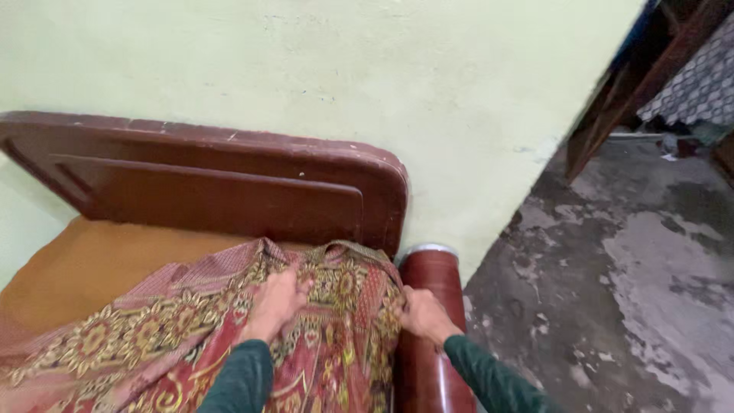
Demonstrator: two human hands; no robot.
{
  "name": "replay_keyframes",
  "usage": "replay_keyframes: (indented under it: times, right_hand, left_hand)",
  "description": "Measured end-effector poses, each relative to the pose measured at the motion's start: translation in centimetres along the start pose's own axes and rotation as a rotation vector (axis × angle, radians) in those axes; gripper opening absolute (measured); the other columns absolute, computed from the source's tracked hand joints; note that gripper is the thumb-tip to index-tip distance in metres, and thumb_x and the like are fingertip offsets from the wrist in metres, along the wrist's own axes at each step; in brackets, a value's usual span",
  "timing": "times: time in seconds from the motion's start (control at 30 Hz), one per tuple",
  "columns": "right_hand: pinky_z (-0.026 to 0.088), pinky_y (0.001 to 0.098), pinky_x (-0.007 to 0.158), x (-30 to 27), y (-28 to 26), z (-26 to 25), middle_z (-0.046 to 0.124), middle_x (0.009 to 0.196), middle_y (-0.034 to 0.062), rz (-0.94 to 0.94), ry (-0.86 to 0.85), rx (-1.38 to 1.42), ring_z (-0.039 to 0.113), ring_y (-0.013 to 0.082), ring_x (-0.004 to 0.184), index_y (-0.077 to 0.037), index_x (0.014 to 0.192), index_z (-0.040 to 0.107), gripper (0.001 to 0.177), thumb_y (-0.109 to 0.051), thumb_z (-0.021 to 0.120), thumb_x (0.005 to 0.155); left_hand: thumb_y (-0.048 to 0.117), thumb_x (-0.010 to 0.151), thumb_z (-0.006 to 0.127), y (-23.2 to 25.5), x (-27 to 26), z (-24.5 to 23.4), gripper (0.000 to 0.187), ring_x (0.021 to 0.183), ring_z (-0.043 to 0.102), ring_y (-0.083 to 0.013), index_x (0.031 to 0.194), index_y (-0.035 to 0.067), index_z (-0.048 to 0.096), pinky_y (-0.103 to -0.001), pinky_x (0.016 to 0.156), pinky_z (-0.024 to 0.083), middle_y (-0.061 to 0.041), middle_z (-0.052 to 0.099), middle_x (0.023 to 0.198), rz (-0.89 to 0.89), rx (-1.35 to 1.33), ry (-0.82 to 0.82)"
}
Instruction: The person unfolds a large, patterned bed sheet on a wooden bed frame. They spread the sheet across the mattress, adjusting the corners and smoothing the fabric to cover the surface.
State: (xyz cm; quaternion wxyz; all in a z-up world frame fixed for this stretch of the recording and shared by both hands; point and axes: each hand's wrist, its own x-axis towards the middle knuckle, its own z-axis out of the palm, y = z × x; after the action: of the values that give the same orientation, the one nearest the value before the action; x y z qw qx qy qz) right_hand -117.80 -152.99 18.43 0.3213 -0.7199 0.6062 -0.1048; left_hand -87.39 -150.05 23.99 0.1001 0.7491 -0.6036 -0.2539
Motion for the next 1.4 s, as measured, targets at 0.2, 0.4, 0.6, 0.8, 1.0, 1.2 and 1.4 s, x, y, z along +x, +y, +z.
replay_keyframes:
  times: [0.2,0.4,0.6,0.8,1.0,1.2,1.4]
  right_hand:
    - [0.064,0.0367,0.070,13.0,3.4,4.9,0.076,0.079,0.0238,0.233,-0.229,-0.092,0.074,0.0273,0.063,0.008,0.148,0.025,0.083,-0.033,0.073,0.094]
    - [0.060,0.0387,0.055,17.9,7.3,10.1,0.070,0.072,0.0162,0.267,-0.181,0.147,0.070,0.0244,0.051,0.008,0.123,0.052,0.056,-0.026,0.080,0.088]
    - [0.058,0.0376,0.041,18.4,9.4,9.3,0.070,0.063,0.0156,0.234,-0.175,0.320,0.066,0.0209,0.043,0.007,0.096,0.072,0.025,-0.016,0.064,0.096]
    - [0.058,0.0394,0.041,18.5,6.7,4.0,0.070,0.067,0.0189,0.387,0.045,0.787,0.065,0.0245,0.043,0.002,0.131,0.059,0.038,-0.020,0.056,0.100]
    - [0.062,0.0359,0.051,19.5,6.8,1.5,0.072,0.078,0.0207,0.422,0.196,0.840,0.072,0.0240,0.054,0.007,0.134,0.059,0.040,-0.017,0.053,0.103]
    - [0.064,0.0330,0.069,22.2,11.2,5.8,0.071,0.107,0.0192,0.353,0.343,0.879,0.080,0.0230,0.081,0.013,0.143,0.049,0.044,-0.011,0.050,0.105]
    - [0.061,0.0401,0.088,21.8,13.2,10.9,0.070,0.111,0.0309,0.143,0.081,0.179,0.075,0.0346,0.095,0.005,0.154,0.018,0.078,-0.032,0.060,0.100]
  left_hand:
    - [0.035,0.096,0.068,-2.2,15.3,9.2,0.061,0.098,0.072,-0.0332,0.148,0.011,0.047,-0.050,0.092,0.058,-0.020,0.074,0.104,-0.079,0.062,-0.046]
    - [0.040,0.089,0.077,-3.6,21.1,14.6,0.096,0.107,0.069,-0.0381,0.161,0.013,0.021,-0.049,0.095,0.055,-0.022,0.069,0.113,-0.185,0.058,-0.102]
    - [0.051,0.079,0.083,-2.5,23.6,15.9,0.127,0.102,0.071,-0.0376,0.167,0.010,0.002,-0.047,0.089,0.058,-0.025,0.073,0.111,-0.306,0.021,-0.195]
    - [0.043,0.081,0.086,-5.4,25.3,19.6,0.072,0.104,0.069,-0.0349,0.139,0.023,0.049,-0.049,0.092,0.054,-0.018,0.072,0.113,-0.036,0.134,-0.076]
    - [0.006,0.092,0.063,-3.2,24.8,19.2,0.027,0.081,0.071,-0.0356,0.118,0.004,0.055,-0.046,0.074,0.059,-0.022,0.072,0.099,0.095,-0.083,0.211]
    - [0.006,0.100,0.057,-2.1,24.5,19.2,0.025,0.077,0.069,-0.0325,0.121,-0.004,0.048,-0.041,0.067,0.060,-0.025,0.065,0.098,0.203,-0.251,0.334]
    - [0.033,0.099,0.057,-2.1,22.1,19.9,0.047,0.115,0.056,-0.0380,0.126,-0.004,0.046,-0.050,0.100,0.046,-0.025,0.053,0.124,0.259,-0.145,0.107]
